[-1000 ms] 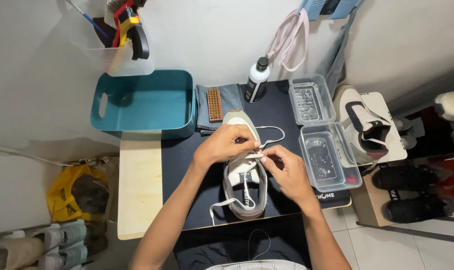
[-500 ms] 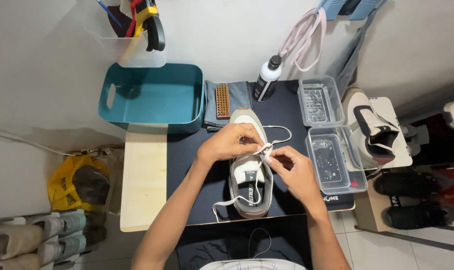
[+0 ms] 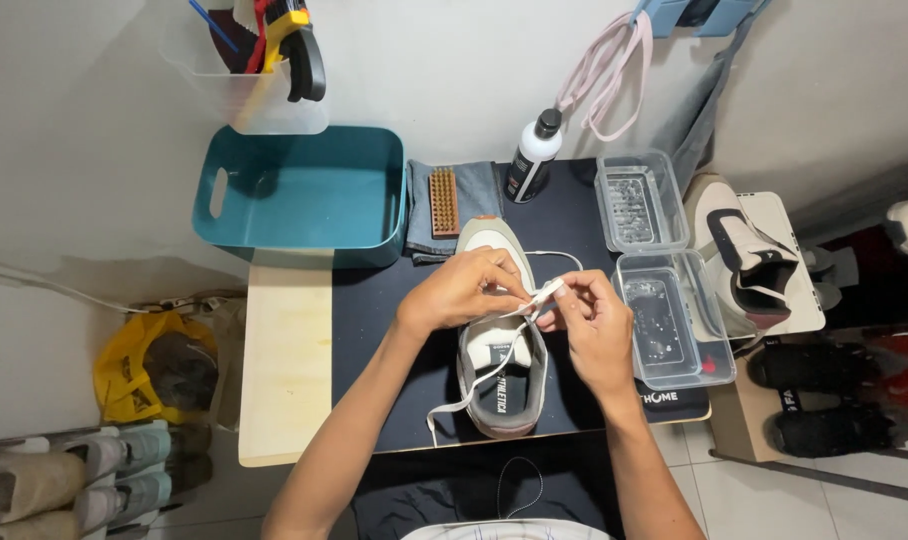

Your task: The person removes the laces from a white sneaker by hand. They pull the laces through the eyelets, untie the knot, and then place the removed laces on a wall-mounted holder.

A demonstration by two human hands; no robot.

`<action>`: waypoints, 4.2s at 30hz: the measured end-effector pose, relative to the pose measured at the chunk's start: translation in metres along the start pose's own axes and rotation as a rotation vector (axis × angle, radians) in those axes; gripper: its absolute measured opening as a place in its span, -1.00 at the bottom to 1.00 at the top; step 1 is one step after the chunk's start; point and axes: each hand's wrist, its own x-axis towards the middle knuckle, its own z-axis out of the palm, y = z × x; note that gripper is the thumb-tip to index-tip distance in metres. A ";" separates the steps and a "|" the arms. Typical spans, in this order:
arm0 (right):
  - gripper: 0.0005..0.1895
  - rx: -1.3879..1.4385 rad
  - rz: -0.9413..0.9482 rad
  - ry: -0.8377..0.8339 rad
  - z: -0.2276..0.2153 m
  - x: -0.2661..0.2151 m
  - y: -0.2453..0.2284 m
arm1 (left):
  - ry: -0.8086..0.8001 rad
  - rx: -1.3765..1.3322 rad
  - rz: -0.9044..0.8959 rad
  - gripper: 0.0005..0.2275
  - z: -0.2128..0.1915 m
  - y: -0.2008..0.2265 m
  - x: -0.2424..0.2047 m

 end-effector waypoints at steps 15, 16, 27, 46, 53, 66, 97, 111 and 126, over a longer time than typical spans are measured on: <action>-0.76 0.082 0.192 -0.179 -0.004 0.000 0.018 | 0.217 -0.130 -0.115 -0.92 0.011 -0.002 0.007; -0.76 0.085 0.184 -0.177 -0.004 0.000 0.018 | 0.220 -0.123 -0.109 -0.92 0.011 -0.002 0.006; -0.82 0.165 0.070 0.072 -0.014 0.014 0.001 | 0.022 -0.047 -0.091 -0.90 0.002 0.019 0.000; -0.77 -0.078 0.298 -0.144 -0.006 0.002 -0.009 | 0.254 -0.138 -0.089 -0.93 0.014 0.014 0.002; -0.84 0.008 0.242 -0.063 -0.006 0.007 -0.019 | 0.183 -0.125 -0.085 -0.92 0.014 -0.003 0.004; -0.84 0.207 -0.006 0.109 -0.011 0.040 -0.034 | 0.058 -0.065 -0.013 -0.94 0.006 0.020 -0.005; -0.64 0.039 0.211 -0.648 -0.049 -0.041 -0.082 | 0.246 0.135 -0.325 -0.79 -0.040 0.030 -0.053; -0.79 -0.655 -0.295 -0.354 0.006 -0.011 -0.080 | 0.182 -0.238 -0.343 -0.85 -0.029 0.020 -0.060; -0.89 -0.759 -0.321 -0.556 0.014 -0.008 -0.075 | 0.226 -0.301 -0.264 -0.92 -0.020 0.006 -0.057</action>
